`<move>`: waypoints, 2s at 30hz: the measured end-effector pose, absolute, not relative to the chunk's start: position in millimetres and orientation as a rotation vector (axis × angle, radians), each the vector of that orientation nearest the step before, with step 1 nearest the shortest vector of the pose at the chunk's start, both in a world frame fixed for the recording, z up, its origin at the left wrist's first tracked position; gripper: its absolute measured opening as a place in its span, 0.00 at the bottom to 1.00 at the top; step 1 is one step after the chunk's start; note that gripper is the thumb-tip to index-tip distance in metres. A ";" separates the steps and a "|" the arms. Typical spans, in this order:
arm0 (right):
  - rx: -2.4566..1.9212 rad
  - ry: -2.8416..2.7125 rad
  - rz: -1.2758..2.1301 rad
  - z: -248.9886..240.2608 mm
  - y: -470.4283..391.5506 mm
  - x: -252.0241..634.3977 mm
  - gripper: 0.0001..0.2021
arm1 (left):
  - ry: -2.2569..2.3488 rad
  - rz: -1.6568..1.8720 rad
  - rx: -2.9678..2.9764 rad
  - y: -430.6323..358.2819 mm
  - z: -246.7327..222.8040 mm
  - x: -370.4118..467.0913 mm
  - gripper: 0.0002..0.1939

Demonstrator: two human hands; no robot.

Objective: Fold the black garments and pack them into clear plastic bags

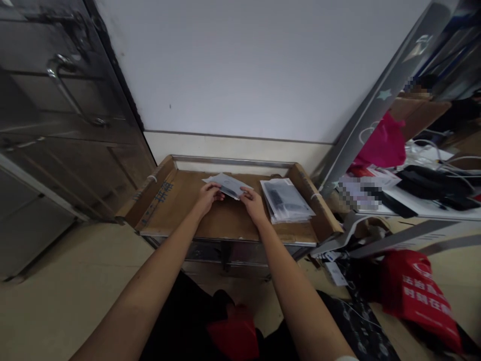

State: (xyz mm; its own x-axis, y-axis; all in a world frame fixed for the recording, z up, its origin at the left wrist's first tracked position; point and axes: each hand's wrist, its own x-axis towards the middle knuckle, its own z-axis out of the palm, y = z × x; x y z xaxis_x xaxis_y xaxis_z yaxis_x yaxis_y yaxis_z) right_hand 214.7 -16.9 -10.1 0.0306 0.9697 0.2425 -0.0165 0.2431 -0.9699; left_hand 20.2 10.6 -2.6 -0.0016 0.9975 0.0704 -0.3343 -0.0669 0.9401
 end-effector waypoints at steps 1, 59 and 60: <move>-1.006 -1.247 1.037 -9.8 -15.2 211.4 0.22 | 0.922 1.377 1.043 9.0 -2.1 21.3 0.15; -1.093 -0.959 0.993 -10.1 14.3 205.1 0.12 | 1.250 1.225 2.573 -6.6 6.3 -21.1 0.11; -1.099 -0.982 0.977 -10.5 13.6 204.8 0.12 | 1.199 1.161 2.628 -6.8 6.5 -19.0 0.13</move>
